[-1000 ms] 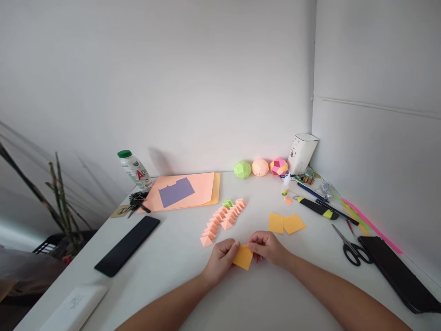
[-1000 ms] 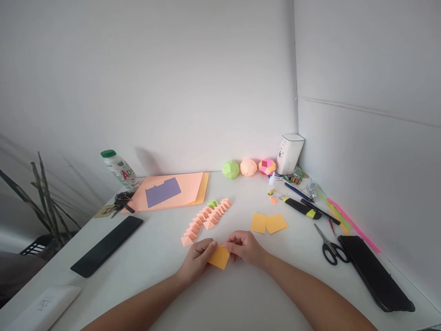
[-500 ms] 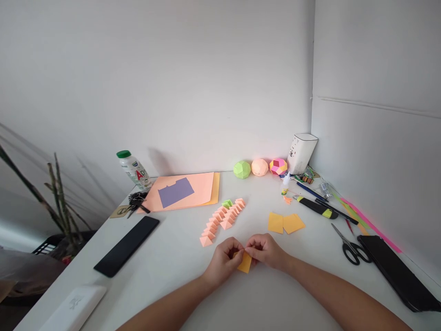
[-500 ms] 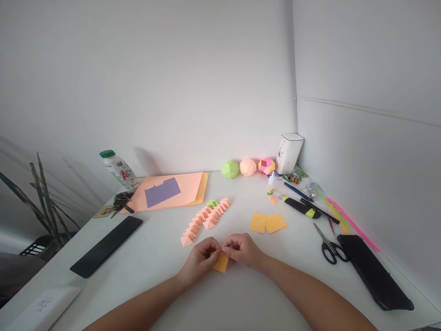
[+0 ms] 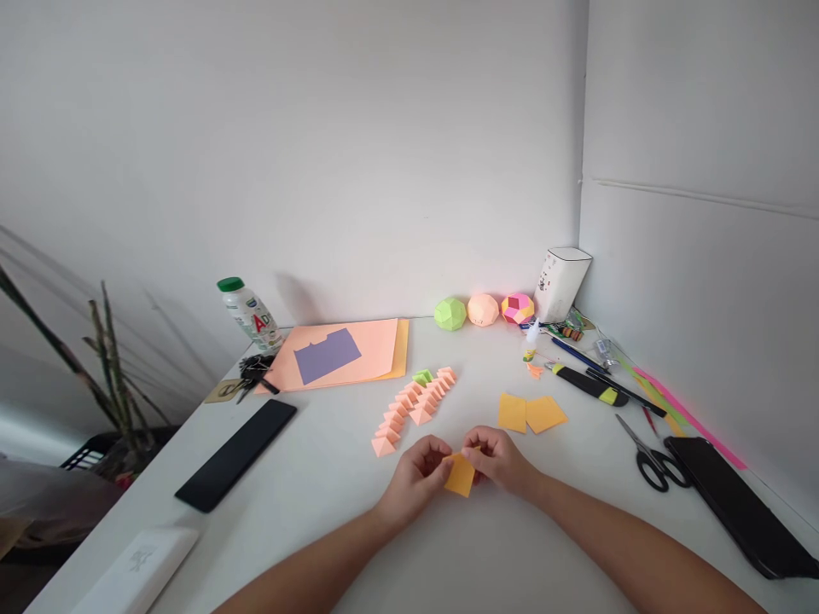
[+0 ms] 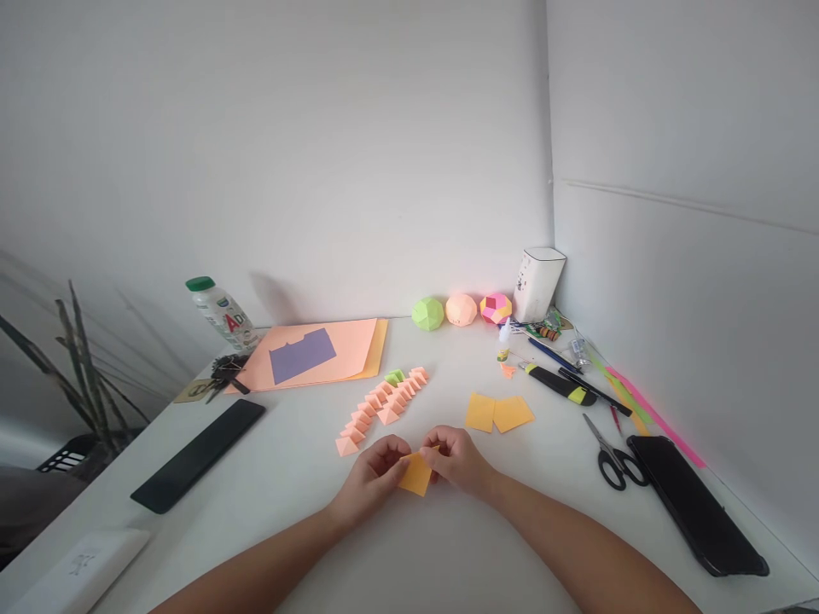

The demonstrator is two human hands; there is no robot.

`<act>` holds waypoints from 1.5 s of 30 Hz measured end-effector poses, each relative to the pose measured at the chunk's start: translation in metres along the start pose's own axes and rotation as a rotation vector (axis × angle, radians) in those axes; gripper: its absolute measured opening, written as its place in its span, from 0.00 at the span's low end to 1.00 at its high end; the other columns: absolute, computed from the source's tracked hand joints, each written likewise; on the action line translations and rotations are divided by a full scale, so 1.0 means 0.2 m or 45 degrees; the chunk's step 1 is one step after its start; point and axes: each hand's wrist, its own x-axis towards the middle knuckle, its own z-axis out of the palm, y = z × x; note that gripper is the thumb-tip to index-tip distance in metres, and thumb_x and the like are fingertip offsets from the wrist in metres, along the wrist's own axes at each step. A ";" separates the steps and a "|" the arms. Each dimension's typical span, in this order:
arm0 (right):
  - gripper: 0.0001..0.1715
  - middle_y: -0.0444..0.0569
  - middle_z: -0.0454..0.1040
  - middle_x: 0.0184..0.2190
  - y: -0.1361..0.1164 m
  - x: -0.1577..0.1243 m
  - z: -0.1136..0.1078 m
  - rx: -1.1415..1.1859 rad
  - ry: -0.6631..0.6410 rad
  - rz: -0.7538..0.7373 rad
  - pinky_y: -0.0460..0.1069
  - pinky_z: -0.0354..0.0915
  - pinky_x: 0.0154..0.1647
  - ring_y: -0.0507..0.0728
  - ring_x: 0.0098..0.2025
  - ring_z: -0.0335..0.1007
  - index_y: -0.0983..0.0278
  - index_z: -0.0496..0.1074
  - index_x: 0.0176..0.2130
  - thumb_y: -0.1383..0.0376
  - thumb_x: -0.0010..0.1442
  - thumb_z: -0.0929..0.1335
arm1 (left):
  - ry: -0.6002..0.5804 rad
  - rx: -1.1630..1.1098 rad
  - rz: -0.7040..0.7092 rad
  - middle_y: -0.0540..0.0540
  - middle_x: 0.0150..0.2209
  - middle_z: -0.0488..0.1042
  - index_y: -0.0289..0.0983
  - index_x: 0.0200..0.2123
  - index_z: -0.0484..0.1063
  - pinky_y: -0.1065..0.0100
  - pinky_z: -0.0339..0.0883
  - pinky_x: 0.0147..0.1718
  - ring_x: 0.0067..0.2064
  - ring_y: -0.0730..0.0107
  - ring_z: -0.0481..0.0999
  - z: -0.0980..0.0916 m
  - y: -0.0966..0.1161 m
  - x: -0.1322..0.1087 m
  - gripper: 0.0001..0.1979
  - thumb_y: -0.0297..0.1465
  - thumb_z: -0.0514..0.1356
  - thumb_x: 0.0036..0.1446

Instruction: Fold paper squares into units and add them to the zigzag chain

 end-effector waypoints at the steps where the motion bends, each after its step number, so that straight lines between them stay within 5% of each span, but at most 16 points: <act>1: 0.10 0.41 0.67 0.22 0.00 0.00 0.00 -0.003 -0.018 -0.003 0.44 0.62 0.21 0.49 0.20 0.65 0.65 0.65 0.29 0.60 0.55 0.66 | -0.017 0.037 0.011 0.51 0.26 0.65 0.36 0.30 0.64 0.73 0.58 0.25 0.27 0.75 0.64 0.00 0.00 0.00 0.11 0.38 0.58 0.53; 14: 0.07 0.37 0.64 0.12 0.00 0.02 -0.02 0.152 0.084 0.015 0.43 0.55 0.17 0.49 0.15 0.63 0.63 0.60 0.24 0.68 0.52 0.64 | 0.056 -0.084 -0.027 0.54 0.21 0.61 0.35 0.27 0.62 0.76 0.52 0.21 0.23 0.79 0.59 -0.02 -0.03 0.01 0.16 0.43 0.58 0.53; 23: 0.11 0.40 0.68 0.23 0.00 0.01 -0.01 0.120 -0.029 -0.041 0.45 0.61 0.24 0.50 0.23 0.66 0.63 0.64 0.32 0.62 0.52 0.70 | 0.005 -0.168 -0.101 0.51 0.24 0.69 0.36 0.29 0.61 0.75 0.59 0.21 0.23 0.76 0.68 -0.01 -0.02 0.00 0.15 0.43 0.57 0.54; 35: 0.14 0.41 0.69 0.23 0.02 0.03 -0.02 0.084 -0.027 -0.064 0.45 0.59 0.22 0.49 0.22 0.63 0.64 0.68 0.38 0.57 0.56 0.67 | 0.097 -0.296 -0.050 0.52 0.24 0.68 0.35 0.27 0.65 0.73 0.62 0.25 0.25 0.76 0.67 -0.01 -0.01 0.02 0.14 0.40 0.60 0.52; 45: 0.21 0.43 0.71 0.24 0.03 0.01 -0.01 0.069 -0.082 0.038 0.48 0.65 0.27 0.51 0.24 0.67 0.65 0.68 0.44 0.57 0.53 0.70 | 0.005 -0.405 -0.043 0.50 0.27 0.72 0.37 0.32 0.66 0.70 0.64 0.29 0.29 0.71 0.72 -0.01 0.00 0.02 0.13 0.35 0.65 0.47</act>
